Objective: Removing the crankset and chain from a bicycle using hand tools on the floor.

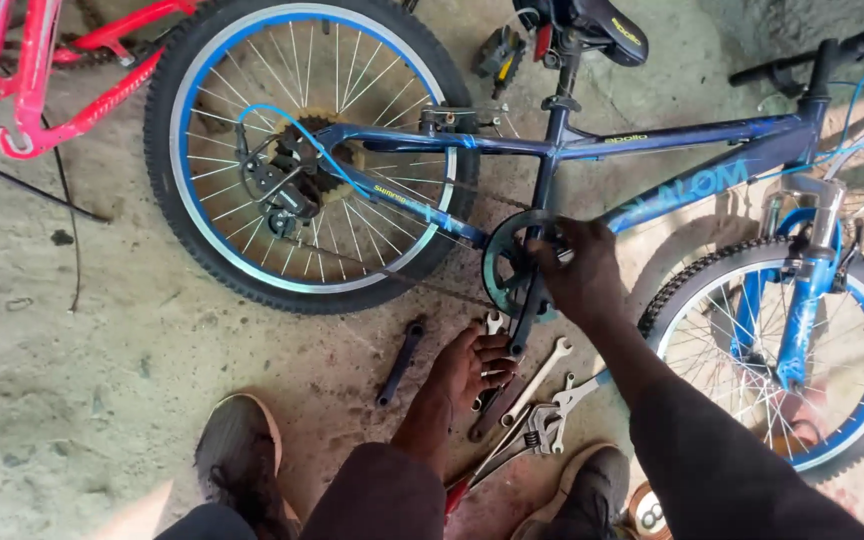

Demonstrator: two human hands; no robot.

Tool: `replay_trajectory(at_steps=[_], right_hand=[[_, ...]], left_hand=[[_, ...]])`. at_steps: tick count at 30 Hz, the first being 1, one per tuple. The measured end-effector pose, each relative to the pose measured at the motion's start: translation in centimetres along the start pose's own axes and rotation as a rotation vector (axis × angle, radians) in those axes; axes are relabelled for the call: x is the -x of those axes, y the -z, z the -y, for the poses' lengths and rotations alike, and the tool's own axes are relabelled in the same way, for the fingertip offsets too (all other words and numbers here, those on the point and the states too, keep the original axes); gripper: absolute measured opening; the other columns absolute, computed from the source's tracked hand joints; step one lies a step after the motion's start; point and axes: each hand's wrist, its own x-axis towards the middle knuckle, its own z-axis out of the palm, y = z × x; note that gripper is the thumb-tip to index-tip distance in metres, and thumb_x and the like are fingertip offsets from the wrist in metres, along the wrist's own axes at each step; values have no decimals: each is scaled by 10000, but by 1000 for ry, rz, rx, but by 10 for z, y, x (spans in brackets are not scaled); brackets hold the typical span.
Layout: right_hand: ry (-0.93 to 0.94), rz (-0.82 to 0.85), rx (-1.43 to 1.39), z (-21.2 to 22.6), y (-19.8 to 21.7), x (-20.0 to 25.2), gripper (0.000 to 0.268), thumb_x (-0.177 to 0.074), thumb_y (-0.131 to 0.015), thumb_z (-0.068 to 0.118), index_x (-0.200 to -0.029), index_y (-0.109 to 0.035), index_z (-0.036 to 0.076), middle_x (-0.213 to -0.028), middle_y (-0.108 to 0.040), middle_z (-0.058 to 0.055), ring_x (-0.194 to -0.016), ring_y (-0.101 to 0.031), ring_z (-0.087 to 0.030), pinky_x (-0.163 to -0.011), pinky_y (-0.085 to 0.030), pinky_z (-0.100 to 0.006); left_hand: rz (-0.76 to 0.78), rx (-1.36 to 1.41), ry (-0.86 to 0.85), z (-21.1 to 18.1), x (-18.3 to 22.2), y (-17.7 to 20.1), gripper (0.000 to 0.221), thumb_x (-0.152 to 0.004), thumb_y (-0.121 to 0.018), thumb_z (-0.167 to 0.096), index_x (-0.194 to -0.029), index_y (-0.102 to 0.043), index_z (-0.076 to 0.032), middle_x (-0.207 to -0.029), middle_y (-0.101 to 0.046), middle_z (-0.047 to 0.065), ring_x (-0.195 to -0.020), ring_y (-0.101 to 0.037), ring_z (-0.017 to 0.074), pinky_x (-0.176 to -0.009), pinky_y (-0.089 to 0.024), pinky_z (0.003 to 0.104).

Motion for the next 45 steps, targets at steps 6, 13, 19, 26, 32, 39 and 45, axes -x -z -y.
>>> replay_trajectory(at_steps=[6, 13, 19, 26, 32, 39, 45], right_hand=[[892, 287, 367, 2, -16, 24, 241, -800, -648, 343, -675, -689, 141, -614, -605, -77, -735, -638, -317, -683, -500, -463], [802, 504, 341, -49, 30, 49, 409, -928, -631, 447, -741, -711, 93, -920, -674, -96, -1102, -619, -316, -852, -515, -434], [70, 356, 142, -101, 16, 39, 439, -1015, -515, 506, -926, -721, 129, -880, -698, -128, -913, -708, -381, -711, -558, -500], [12, 246, -251, -33, 22, -26, 591, -1076, -534, 423, -1420, -581, -55, -1111, -715, -299, -1082, -678, -484, -851, -546, -555], [470, 363, 268, 29, -20, 13, 423, -888, -735, 356, -1193, -738, 63, -970, -755, -164, -835, -758, -385, -694, -621, -496], [358, 588, 284, -48, -9, 56, 328, -932, -692, 481, -932, -710, 153, -861, -729, -41, -679, -688, -237, -604, -585, -396], [-435, 653, -180, -39, -5, 35, 794, -869, -303, 734, -949, -712, 58, -816, -742, -88, -705, -716, -200, -750, -608, -404]], left_hand=[[20, -4, 9, 4, -7, 11, 563, -1079, -427, -496, -1262, -712, -47, -1204, -720, 227, -1055, -703, 385, -1025, -543, 555], [-18, -35, -17, 1, -5, 0, 499, -1063, -522, -491, -1183, -728, -53, -1082, -764, 183, -959, -733, 331, -943, -595, 500], [-88, -142, -59, 6, -16, -8, 474, -1056, -611, -506, -1099, -731, -50, -1001, -760, 180, -895, -744, 321, -860, -625, 480], [-59, -112, -79, 7, -7, -14, 471, -1083, -574, -500, -1129, -686, -44, -1074, -735, 195, -930, -722, 319, -889, -596, 491], [-158, -61, -70, 6, -3, -11, 363, -1035, -620, -430, -1004, -712, -81, -911, -747, 134, -858, -719, 315, -836, -595, 499], [-153, 119, -49, 5, 9, -11, 245, -1005, -543, -177, -1035, -691, 16, -969, -694, 178, -877, -655, 296, -838, -549, 435], [150, 20, -196, 3, 19, -4, 320, -928, -651, -78, -1244, -628, -39, -1141, -721, 150, -1006, -716, 317, -884, -550, 469]])
